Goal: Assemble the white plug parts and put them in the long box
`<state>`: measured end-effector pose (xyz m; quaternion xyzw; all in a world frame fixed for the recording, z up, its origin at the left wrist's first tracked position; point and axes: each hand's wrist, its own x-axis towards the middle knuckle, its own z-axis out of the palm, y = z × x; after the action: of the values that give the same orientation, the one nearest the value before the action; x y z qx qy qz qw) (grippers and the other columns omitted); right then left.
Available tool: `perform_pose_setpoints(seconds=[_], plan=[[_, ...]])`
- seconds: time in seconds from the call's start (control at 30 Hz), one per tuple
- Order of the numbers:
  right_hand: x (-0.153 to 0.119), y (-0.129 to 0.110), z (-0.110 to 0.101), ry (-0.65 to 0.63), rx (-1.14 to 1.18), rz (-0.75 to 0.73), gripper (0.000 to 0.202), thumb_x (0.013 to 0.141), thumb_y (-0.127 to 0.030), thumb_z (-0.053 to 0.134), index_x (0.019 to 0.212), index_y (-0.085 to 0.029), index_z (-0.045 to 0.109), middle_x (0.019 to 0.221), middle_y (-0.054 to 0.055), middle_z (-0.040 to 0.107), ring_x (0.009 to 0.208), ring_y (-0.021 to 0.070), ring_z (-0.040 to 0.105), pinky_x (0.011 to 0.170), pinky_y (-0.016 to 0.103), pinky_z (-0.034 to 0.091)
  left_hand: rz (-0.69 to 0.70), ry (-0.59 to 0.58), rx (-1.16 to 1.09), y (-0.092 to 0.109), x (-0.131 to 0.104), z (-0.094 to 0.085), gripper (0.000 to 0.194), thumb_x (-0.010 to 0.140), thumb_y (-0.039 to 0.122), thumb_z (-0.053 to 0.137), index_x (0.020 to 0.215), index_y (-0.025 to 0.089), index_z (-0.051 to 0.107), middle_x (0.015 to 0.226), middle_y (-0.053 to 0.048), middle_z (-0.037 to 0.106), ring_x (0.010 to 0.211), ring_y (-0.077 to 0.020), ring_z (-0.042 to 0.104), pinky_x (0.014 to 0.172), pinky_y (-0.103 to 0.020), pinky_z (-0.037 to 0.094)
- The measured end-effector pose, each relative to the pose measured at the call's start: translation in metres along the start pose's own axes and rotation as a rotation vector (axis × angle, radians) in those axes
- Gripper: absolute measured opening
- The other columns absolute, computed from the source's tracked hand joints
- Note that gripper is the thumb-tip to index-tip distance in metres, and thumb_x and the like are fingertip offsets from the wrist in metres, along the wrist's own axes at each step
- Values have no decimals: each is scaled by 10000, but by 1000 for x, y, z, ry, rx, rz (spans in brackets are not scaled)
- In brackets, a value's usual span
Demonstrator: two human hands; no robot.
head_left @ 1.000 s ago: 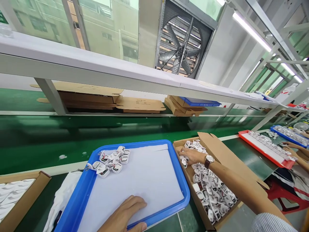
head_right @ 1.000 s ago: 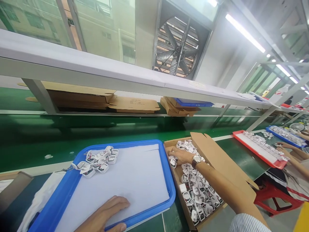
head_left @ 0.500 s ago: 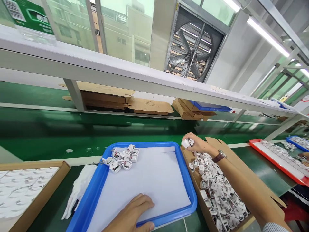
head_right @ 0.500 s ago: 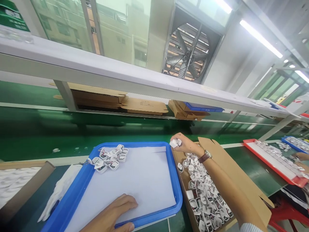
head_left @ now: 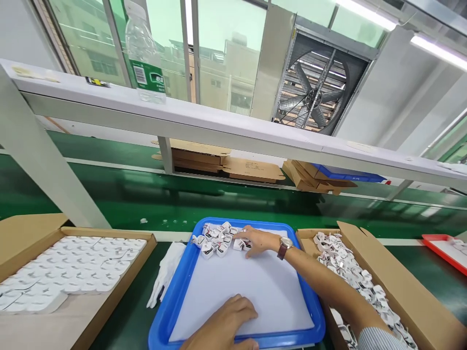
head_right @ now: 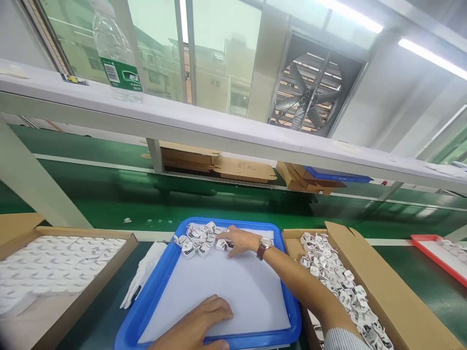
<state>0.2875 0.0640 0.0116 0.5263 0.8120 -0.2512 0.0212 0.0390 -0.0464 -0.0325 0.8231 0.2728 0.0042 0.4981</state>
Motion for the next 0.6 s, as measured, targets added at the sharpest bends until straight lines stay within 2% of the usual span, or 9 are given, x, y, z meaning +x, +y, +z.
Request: perform_pose_setpoints(seconds=[0.07,0.13,0.2,0.27,0.37,0.47,0.6], plan=[[-30,13,-9,39,9,35,977,756,-301,894,1574,-364,362,1631,92,364,1265,308,611,1027,439,539,54,16,14,-7,2,3,507,935,523,651,1423,392,609,1559,-17,537,1471,-353,426,1203,-503,393],[-74,34,-20,94,8,107,981,814,-307,831,1615,-352,268,1674,88,296,1442,318,455,1154,445,430,124,38,41,-13,6,8,514,927,501,672,1418,357,625,1536,-37,560,1461,-346,439,1222,-476,370],[-125,57,-28,128,-2,215,980,832,-291,787,1632,-318,222,1647,103,351,1453,315,442,1182,459,395,170,56,67,-20,10,15,522,904,471,711,1406,346,641,1512,-40,580,1449,-341,452,1233,-450,359],[-175,76,-29,134,-23,332,1009,774,-286,819,1620,-299,271,1607,123,419,1439,350,457,1183,493,387,162,62,83,-27,13,21,546,874,467,745,1401,370,642,1526,-20,568,1453,-349,447,1218,-441,386],[-227,92,-13,115,-46,463,1021,704,-317,864,1589,-266,356,1564,165,472,1387,413,506,1096,524,471,139,70,101,-34,15,25,578,848,472,760,1408,403,633,1549,9,547,1459,-356,443,1156,-421,466],[-242,98,12,105,-74,486,975,668,-349,895,1532,-289,447,1550,148,483,1389,420,496,1063,514,499,146,57,143,-27,17,20,556,843,449,762,1387,402,653,1509,12,587,1421,-340,495,1130,-401,493],[-226,103,33,109,-153,442,865,684,-458,911,1444,-269,544,1461,147,553,1374,432,483,1115,610,412,128,54,187,-6,18,8,517,803,412,805,1310,364,716,1432,-16,656,1357,-351,562,1133,-423,493]])
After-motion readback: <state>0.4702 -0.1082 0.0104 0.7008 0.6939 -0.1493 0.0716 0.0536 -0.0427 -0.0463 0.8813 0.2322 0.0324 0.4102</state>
